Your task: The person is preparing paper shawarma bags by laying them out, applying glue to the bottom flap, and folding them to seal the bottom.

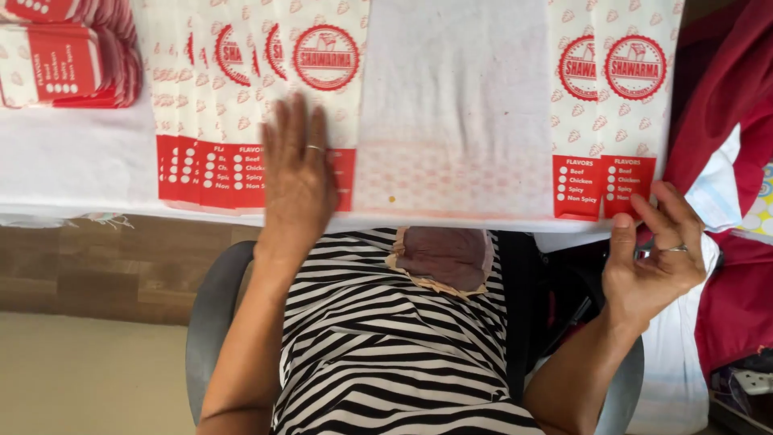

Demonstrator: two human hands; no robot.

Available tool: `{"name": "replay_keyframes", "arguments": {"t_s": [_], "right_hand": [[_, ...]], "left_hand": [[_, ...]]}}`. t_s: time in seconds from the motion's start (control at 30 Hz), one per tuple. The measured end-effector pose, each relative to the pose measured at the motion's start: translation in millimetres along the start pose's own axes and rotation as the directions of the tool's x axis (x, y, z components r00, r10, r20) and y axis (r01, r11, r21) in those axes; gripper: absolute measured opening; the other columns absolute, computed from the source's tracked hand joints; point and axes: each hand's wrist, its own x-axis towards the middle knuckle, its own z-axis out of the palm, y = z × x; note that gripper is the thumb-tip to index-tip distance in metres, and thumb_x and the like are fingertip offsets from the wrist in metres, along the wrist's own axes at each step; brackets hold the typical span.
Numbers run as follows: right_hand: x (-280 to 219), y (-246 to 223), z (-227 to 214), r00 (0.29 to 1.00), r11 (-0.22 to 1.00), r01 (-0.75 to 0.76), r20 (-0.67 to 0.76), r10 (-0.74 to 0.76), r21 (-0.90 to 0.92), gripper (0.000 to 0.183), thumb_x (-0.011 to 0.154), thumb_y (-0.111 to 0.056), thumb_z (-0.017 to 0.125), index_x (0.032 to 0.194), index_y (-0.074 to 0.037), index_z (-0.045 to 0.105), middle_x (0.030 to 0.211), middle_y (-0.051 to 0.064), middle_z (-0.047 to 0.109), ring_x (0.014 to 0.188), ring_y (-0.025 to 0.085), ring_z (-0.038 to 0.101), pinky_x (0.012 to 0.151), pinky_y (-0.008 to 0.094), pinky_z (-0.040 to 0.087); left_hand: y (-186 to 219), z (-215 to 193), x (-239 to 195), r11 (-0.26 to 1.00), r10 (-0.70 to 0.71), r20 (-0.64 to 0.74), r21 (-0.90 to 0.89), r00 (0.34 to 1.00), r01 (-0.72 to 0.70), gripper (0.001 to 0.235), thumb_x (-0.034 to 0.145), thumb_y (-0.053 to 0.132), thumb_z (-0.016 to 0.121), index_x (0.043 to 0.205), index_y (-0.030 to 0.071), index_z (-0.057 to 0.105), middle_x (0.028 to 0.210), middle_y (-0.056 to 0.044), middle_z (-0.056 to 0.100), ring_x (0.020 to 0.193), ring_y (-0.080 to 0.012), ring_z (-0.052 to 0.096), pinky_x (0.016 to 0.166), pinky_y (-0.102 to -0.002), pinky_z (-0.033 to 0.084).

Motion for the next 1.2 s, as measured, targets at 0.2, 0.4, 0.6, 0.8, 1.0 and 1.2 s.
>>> {"name": "replay_keyframes", "arguments": {"t_s": [0.2, 0.4, 0.6, 0.8, 1.0, 1.2], "right_hand": [[14.3, -65.9, 63.1, 0.971, 0.967, 0.152, 0.153, -0.186, 0.206, 0.018, 0.103, -0.002, 0.069, 0.121, 0.001, 0.072, 0.134, 0.028, 0.063, 0.126, 0.052, 0.061, 0.104, 0.062, 0.049], [2.3, -90.8, 102.0, 0.877, 0.908, 0.3, 0.291, -0.383, 0.292, 0.038, 0.085, -0.013, 0.086, 0.118, 0.0, 0.074, 0.129, 0.02, 0.07, 0.131, 0.044, 0.06, 0.116, 0.054, 0.041], [5.0, -74.2, 86.3, 0.903, 0.942, 0.228, 0.309, -0.299, 0.245, 0.041, 0.086, -0.011, 0.086, 0.121, 0.003, 0.073, 0.13, 0.02, 0.07, 0.131, 0.04, 0.06, 0.121, 0.052, 0.036], [10.1, -78.9, 83.0, 0.908, 0.927, 0.239, 0.271, -0.318, 0.288, 0.032, 0.085, -0.003, 0.084, 0.113, 0.008, 0.073, 0.127, 0.025, 0.069, 0.123, 0.049, 0.064, 0.113, 0.061, 0.046], [9.8, -79.1, 81.7, 0.91, 0.914, 0.238, 0.253, -0.328, 0.328, 0.014, 0.087, 0.001, 0.081, 0.096, 0.01, 0.074, 0.109, 0.023, 0.074, 0.11, 0.049, 0.071, 0.107, 0.062, 0.05], [10.9, -79.7, 79.7, 0.913, 0.914, 0.232, 0.25, -0.323, 0.333, 0.007, 0.089, 0.005, 0.077, 0.091, 0.01, 0.073, 0.106, 0.023, 0.075, 0.108, 0.047, 0.072, 0.106, 0.061, 0.05]], "left_hand": [[64.3, 55.3, 14.1, 0.995, 0.031, -0.134, -0.085, 0.991, -0.042, 0.057, 0.096, 0.017, 0.069, 0.149, 0.004, 0.055, 0.158, -0.024, 0.042, 0.148, -0.0542, 0.024, 0.119, -0.067, 0.022], [68.7, 38.0, 14.0, 0.971, -0.042, -0.016, -0.235, 0.999, 0.037, 0.058, 0.109, 0.02, 0.047, 0.164, 0.014, 0.031, 0.168, -0.019, 0.029, 0.156, -0.0475, 0.017, 0.124, -0.067, 0.009], [42.3, 23.8, 10.9, 0.989, 0.003, -0.003, -0.147, 1.0, -0.004, 0.056, 0.105, 0.003, 0.045, 0.16, 0.006, 0.036, 0.163, -0.021, 0.039, 0.154, -0.0391, 0.028, 0.121, -0.068, 0.011], [80.5, 19.6, -4.5, 0.816, 0.224, -0.286, -0.467, 0.932, -0.34, 0.028, 0.098, 0.004, 0.055, 0.119, -0.002, 0.072, 0.127, -0.021, 0.068, 0.129, -0.0399, 0.061, 0.117, -0.059, 0.035], [91.6, 35.1, -17.7, 0.699, 0.236, -0.313, -0.603, 0.92, -0.385, 0.014, 0.094, 0.011, 0.073, 0.102, 0.0, 0.077, 0.117, -0.014, 0.074, 0.119, -0.034, 0.068, 0.11, -0.052, 0.05], [98.9, 27.4, -13.7, 0.672, 0.16, -0.403, -0.624, 0.901, -0.398, 0.007, 0.093, 0.0, 0.072, 0.092, -0.006, 0.076, 0.103, -0.017, 0.075, 0.107, -0.0368, 0.072, 0.101, -0.05, 0.055]]}}
